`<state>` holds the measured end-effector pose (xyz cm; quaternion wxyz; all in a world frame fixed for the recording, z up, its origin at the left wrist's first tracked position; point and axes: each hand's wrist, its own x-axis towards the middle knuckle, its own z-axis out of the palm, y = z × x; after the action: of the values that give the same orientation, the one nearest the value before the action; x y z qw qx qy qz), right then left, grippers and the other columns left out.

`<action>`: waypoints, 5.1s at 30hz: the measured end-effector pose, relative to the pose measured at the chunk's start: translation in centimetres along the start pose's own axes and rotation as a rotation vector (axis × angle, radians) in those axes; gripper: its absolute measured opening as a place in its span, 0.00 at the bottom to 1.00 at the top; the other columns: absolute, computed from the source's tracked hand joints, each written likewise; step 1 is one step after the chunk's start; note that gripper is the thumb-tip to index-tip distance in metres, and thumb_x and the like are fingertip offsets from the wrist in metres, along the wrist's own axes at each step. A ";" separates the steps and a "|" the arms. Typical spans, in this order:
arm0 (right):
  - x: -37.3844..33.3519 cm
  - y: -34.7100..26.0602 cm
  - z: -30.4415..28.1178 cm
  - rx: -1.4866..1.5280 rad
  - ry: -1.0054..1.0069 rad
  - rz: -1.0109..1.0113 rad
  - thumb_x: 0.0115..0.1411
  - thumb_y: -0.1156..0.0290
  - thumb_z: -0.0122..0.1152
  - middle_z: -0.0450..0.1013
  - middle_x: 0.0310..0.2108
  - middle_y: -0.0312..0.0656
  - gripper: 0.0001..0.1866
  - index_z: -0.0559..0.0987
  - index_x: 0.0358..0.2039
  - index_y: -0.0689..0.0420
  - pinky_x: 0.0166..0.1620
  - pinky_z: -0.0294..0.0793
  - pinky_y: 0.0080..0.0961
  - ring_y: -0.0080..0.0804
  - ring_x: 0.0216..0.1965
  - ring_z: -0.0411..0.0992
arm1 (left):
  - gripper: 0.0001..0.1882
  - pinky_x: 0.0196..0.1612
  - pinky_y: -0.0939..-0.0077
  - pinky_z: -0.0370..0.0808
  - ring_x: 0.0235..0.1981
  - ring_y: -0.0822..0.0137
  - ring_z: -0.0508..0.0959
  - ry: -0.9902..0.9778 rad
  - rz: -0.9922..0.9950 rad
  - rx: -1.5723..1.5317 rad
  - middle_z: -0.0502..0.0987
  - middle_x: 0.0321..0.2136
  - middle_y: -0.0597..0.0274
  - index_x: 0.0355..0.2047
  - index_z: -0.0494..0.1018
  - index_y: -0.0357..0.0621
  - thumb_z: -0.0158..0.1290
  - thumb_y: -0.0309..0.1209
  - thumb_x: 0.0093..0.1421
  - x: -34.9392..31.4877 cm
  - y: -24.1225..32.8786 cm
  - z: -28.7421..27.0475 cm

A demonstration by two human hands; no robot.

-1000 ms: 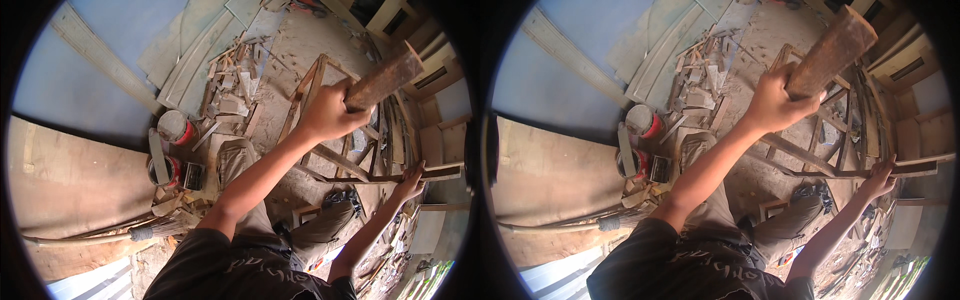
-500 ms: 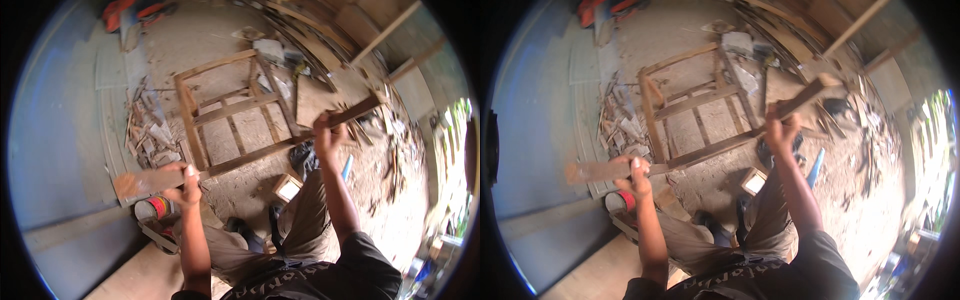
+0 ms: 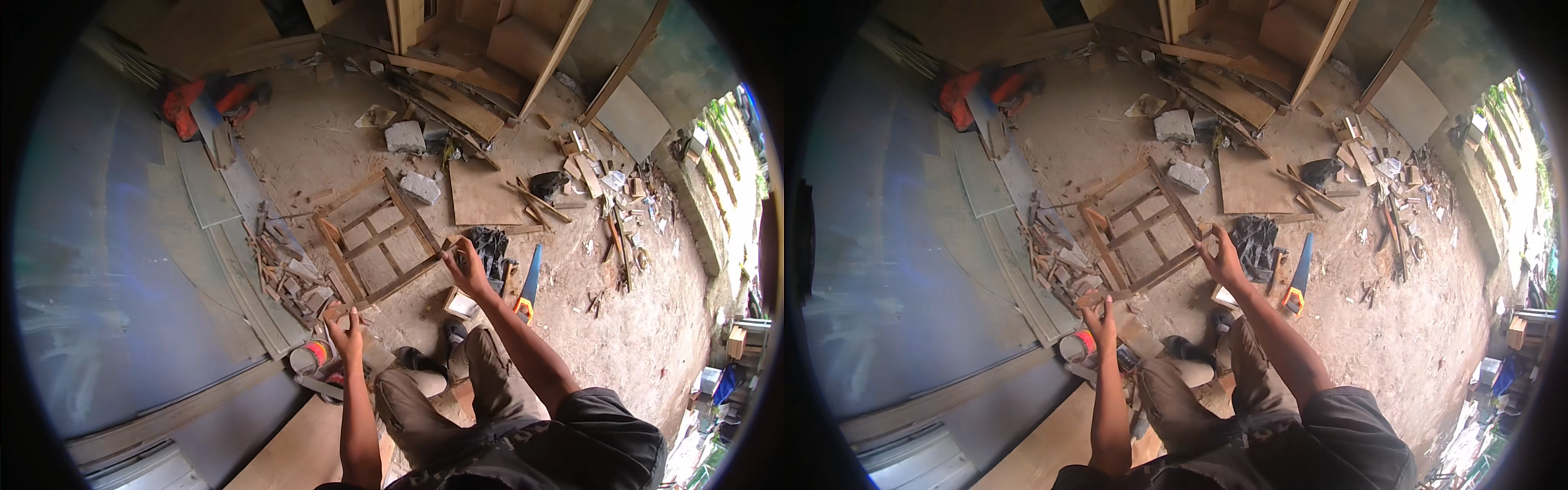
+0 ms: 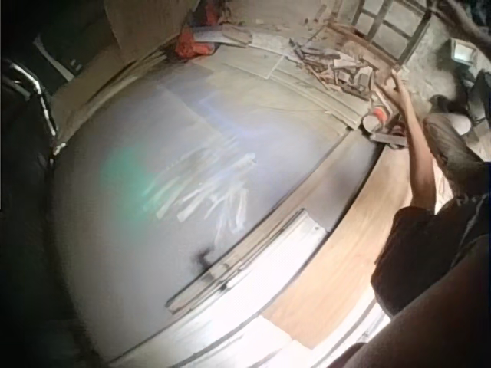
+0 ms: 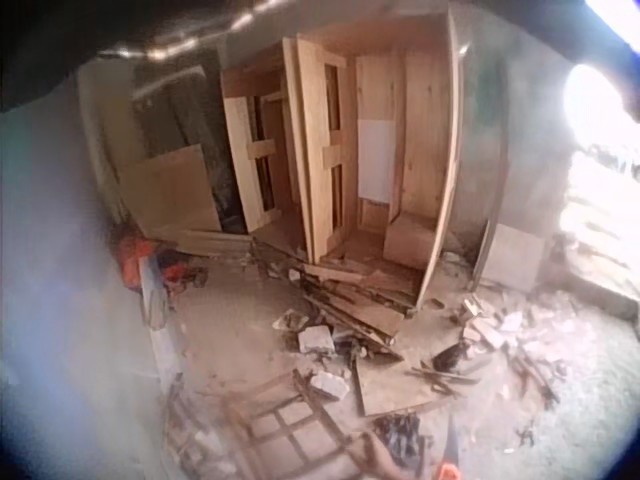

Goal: The person uses a hammer to forcefully dismantle a wooden chair frame. They repeatedly strike the joints to separate the legs and crossbars, eventually breaking the frame apart into individual pieces.

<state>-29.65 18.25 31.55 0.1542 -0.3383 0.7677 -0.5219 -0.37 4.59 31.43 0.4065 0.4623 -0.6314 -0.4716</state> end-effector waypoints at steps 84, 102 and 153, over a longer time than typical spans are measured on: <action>-23.3 0.6 -38.3 0.006 0.605 0.689 0.60 0.61 0.59 0.77 0.34 0.56 0.20 0.73 0.44 0.64 0.38 0.76 0.34 0.43 0.36 0.78 | 0.21 0.52 0.57 0.69 0.53 0.53 0.70 -0.995 0.146 0.368 0.69 0.51 0.49 0.53 0.64 0.40 0.49 0.37 0.63 -8.9 24.7 31.4; -26.9 33.1 -69.2 -0.069 0.394 1.019 0.60 0.59 0.57 0.76 0.32 0.55 0.19 0.75 0.41 0.63 0.40 0.75 0.37 0.45 0.35 0.77 | 0.15 0.43 0.73 0.73 0.45 0.65 0.76 -1.502 0.037 0.337 0.78 0.40 0.56 0.47 0.70 0.39 0.52 0.32 0.62 -40.9 27.5 73.7; -17.7 87.8 -70.7 0.223 0.575 1.091 0.66 0.52 0.50 0.63 0.20 0.35 0.20 0.68 0.38 0.59 0.24 0.62 0.22 0.23 0.22 0.63 | 0.18 0.42 0.75 0.72 0.40 0.70 0.76 -1.016 -1.022 0.484 0.77 0.40 0.59 0.48 0.68 0.40 0.47 0.41 0.66 -50.6 -15.0 79.0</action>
<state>-90.04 99.39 -21.22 0.2200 0.2744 0.7815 -0.5153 -60.15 68.96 -4.86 -0.3161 0.4996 -0.5340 -0.6044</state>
